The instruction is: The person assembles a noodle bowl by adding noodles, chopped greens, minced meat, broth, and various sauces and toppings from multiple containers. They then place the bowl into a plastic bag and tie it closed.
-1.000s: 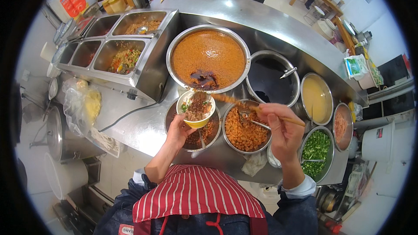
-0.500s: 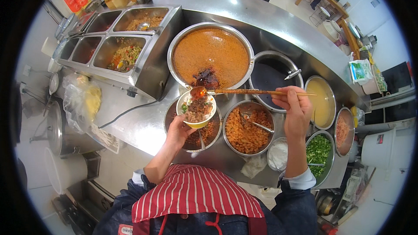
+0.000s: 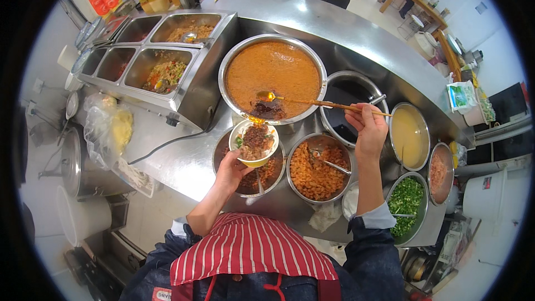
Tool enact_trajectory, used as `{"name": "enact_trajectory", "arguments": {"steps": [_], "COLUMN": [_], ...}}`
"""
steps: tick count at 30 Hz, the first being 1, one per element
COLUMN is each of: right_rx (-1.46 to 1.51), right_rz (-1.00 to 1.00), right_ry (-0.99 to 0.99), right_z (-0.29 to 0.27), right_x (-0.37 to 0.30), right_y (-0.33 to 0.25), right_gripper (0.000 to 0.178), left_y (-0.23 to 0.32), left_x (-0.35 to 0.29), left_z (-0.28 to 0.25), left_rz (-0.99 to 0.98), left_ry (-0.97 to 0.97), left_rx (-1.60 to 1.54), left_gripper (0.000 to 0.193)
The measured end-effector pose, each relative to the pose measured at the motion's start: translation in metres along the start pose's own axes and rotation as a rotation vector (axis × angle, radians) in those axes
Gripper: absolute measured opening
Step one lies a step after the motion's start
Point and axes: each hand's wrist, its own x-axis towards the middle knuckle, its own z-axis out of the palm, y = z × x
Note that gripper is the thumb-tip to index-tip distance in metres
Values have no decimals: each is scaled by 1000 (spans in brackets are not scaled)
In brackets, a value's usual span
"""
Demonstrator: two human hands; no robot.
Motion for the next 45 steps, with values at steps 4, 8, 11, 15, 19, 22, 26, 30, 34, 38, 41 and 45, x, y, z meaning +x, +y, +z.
{"name": "enact_trajectory", "arguments": {"steps": [4, 8, 11, 15, 19, 22, 26, 30, 34, 38, 41, 45], "right_rx": [-76, -256, -404, -468, -480, -401, -384, -257, -224, -257, -284, -325], "right_rz": [-99, -384, -578, -669, -670, -611, -533, -468, -352, -327, -321, -329], "right_ry": [-36, -169, -336, -365, -371, -305, -263, -111, -162, -181, -197, -228], "right_z": [5, 18, 26, 30, 29, 29, 27, 18, 15, 15, 15, 14], "right_x": [-12, -35, -45, -52, -50, -50, -52, -66, -84, -93, -96, -99], "right_y": [-10, -17, -24, -33, -32, -28, -36, -59, -69, -69, -69, -68], "right_gripper": [21, 17, 11, 10, 10, 10, 14, 23, 24, 25, 25, 25], "left_y": [0, 2, 2, 3, 7, 12, 23, 29, 30, 28, 26, 26], "left_x": [-1, -2, -5, -14, -26, -37, -43, -49, -52, -55, -56, -56], "left_z": [0, -1, -3, -7, -8, -7, 0, 7, 11, 10, 7, 3], "left_rz": [0, 10, 14, 18, 30, 51, 93, 152, 154, 151, 156, 170], "left_ry": [-3, 15, 12, 35, 32, 40, 27, 21, 40, 47, 48, 51], "left_rx": [4, 17, 42, 42, 57, 67, 114, 160, 169, 136, 129, 130], "left_gripper": [54, 55, 53, 50, 47, 45, 43, 61, 61, 59, 54, 44]}}
